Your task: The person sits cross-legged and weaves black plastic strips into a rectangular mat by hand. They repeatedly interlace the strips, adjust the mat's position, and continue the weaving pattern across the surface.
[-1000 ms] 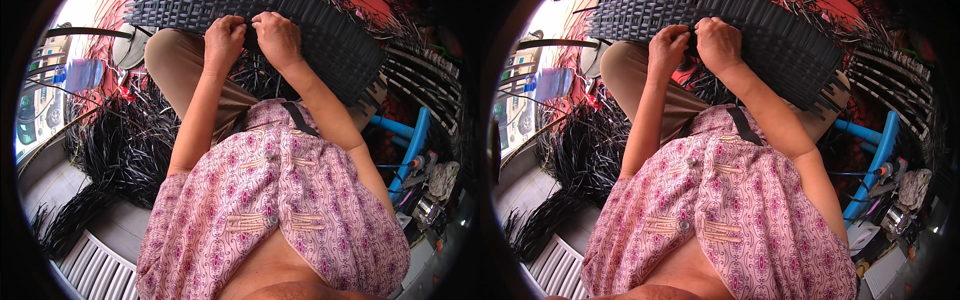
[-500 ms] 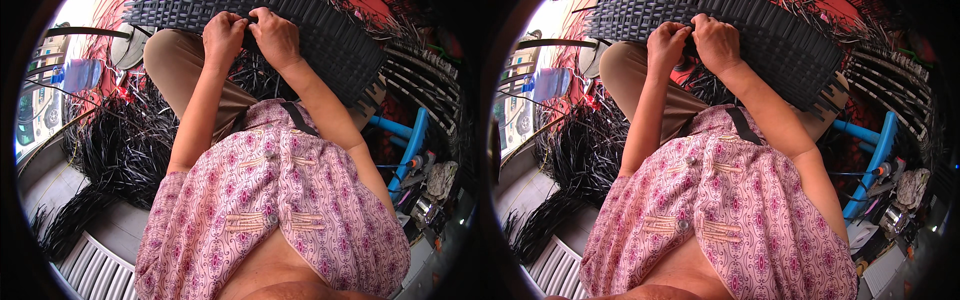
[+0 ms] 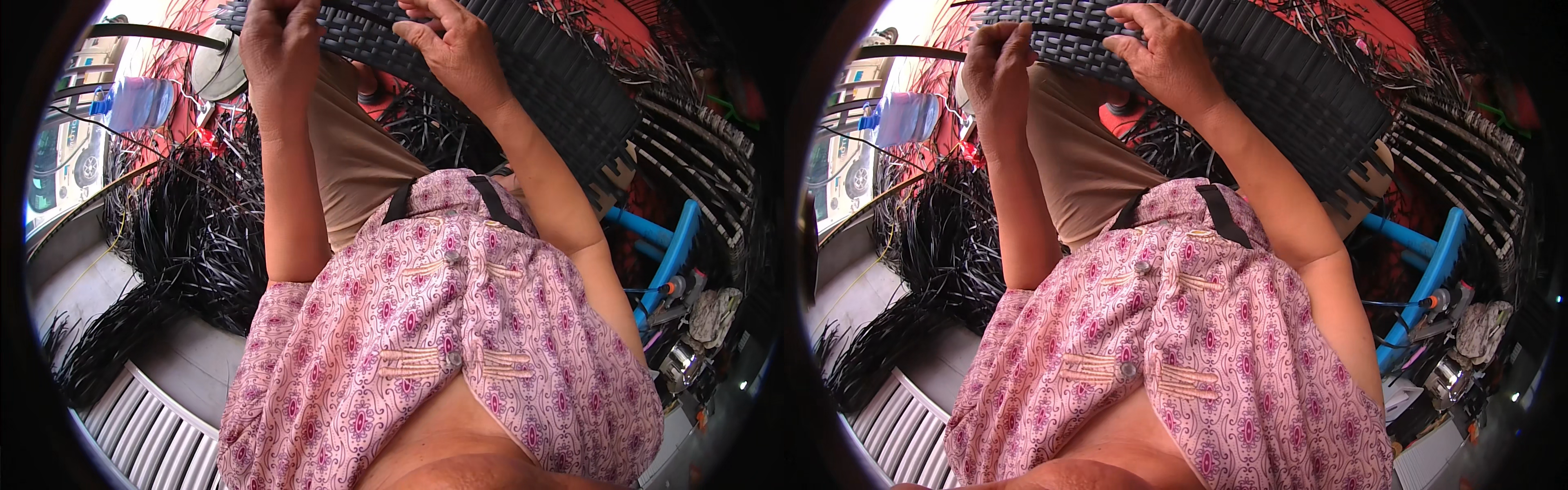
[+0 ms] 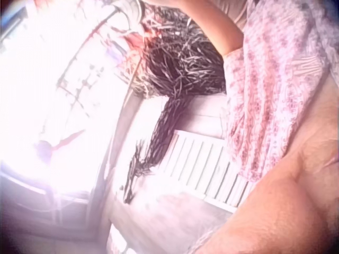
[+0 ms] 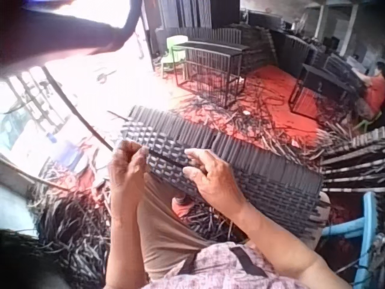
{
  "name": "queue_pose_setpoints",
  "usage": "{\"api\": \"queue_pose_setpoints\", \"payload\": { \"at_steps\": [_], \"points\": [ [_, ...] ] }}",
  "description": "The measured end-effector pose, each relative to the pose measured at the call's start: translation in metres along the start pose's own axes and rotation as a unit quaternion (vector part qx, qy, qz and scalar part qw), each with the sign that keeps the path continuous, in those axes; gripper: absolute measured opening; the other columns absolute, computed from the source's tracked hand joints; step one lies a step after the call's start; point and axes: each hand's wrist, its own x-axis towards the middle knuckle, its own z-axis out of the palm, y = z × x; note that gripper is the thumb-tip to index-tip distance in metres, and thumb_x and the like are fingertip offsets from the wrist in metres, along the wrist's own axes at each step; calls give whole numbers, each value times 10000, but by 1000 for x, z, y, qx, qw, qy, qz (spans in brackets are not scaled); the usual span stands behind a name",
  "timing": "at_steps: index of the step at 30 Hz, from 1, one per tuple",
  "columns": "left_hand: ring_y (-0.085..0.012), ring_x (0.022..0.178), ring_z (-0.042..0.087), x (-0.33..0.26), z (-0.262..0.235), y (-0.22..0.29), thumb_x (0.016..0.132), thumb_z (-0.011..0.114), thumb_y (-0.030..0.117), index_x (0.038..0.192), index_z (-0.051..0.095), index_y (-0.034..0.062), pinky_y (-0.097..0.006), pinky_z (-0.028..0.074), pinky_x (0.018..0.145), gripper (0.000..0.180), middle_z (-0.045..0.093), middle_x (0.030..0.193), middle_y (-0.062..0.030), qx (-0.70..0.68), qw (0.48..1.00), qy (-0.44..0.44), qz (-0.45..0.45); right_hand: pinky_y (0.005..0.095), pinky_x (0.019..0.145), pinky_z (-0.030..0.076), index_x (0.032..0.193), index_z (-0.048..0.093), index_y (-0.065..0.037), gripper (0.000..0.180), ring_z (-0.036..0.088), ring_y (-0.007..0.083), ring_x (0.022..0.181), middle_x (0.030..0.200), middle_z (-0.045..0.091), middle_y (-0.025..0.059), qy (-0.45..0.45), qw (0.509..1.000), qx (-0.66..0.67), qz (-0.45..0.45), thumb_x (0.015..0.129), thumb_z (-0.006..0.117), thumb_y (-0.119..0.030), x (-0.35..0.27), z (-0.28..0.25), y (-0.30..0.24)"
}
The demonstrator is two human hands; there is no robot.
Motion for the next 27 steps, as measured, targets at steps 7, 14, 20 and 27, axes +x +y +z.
{"api": "queue_pose_setpoints", "payload": {
  "at_steps": [7,14,20,27],
  "points": [
    [-49,631,496,-8,21,29,950,656,88,872,608,71,-203,399,584,94,563,738,35,-132,984,-95,-79,343,767,543,1169,662,22,244,683,194,885,1031,726,102,-70,961,195,180,986,661,-139,10,-1,12],
    [-293,953,712,-16,45,-49,845,746,373,981,797,144,-438,554,850,271,711,979,-108,399,904,-145,46,226,612,538,1017,779,-29,205,643,61,662,782,723,4,68,966,191,162,930,757,-214,-12,4,35],
    [-320,985,709,-8,61,-37,842,697,421,990,798,125,-448,549,867,345,746,995,-127,468,862,-194,21,253,620,559,1022,763,-29,165,661,64,683,812,741,28,72,975,116,175,903,768,-143,-15,9,29],
    [-355,975,712,2,60,-43,823,644,366,983,799,122,-478,556,848,331,751,982,-148,495,842,-208,47,332,695,588,966,746,-15,137,745,238,760,898,755,149,105,992,11,76,868,763,-109,-18,21,37]
  ]
}}
